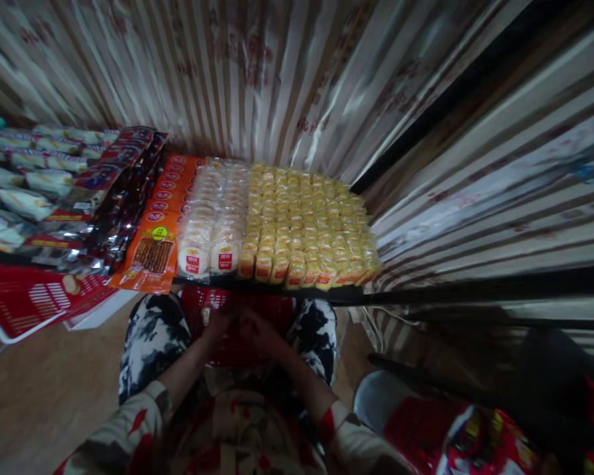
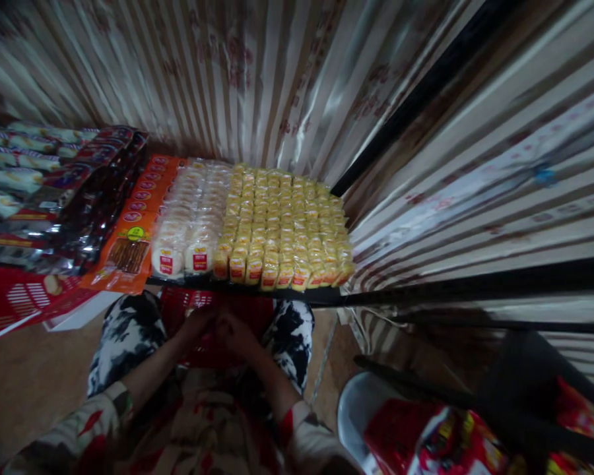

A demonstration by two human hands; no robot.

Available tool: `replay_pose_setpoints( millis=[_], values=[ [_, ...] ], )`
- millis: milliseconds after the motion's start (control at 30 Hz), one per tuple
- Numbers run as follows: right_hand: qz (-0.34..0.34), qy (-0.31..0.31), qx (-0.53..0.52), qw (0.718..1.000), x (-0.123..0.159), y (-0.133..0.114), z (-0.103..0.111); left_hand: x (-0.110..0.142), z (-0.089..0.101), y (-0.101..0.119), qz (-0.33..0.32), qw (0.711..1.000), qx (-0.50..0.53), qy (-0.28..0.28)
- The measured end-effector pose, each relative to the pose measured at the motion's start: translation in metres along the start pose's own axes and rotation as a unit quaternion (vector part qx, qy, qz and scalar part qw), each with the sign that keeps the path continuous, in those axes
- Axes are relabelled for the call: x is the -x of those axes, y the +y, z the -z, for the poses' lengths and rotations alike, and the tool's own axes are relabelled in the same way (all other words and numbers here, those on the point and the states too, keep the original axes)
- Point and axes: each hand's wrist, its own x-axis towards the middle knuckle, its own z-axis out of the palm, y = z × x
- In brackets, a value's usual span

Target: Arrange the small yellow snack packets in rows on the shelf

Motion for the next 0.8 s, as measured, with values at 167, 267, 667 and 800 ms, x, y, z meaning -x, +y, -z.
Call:
replay_pose_setpoints(
  millis=[167,267,667,800],
  values=[
    [-0.004,0.078,-0.085,0.993,0.02,-0.01,0.014,0.022,0.0,0.013,0.018,0.987,0.161,-0.023],
    [-0.034,0.125,-0.106,0.986,0.03,-0.015,0.019,0.039,0.001,0.023,0.054,0.971,0.233,-0.019],
    [-0.076,0.274,-0.364,0.887,0.062,-0.022,0.027,0.092,-0.02,0.058,0.087,0.937,0.335,-0.054],
    [-0.064,0.333,-0.357,0.87,0.07,-0.033,0.043,0.097,-0.031,0.061,0.064,0.955,0.27,-0.11]
  ],
)
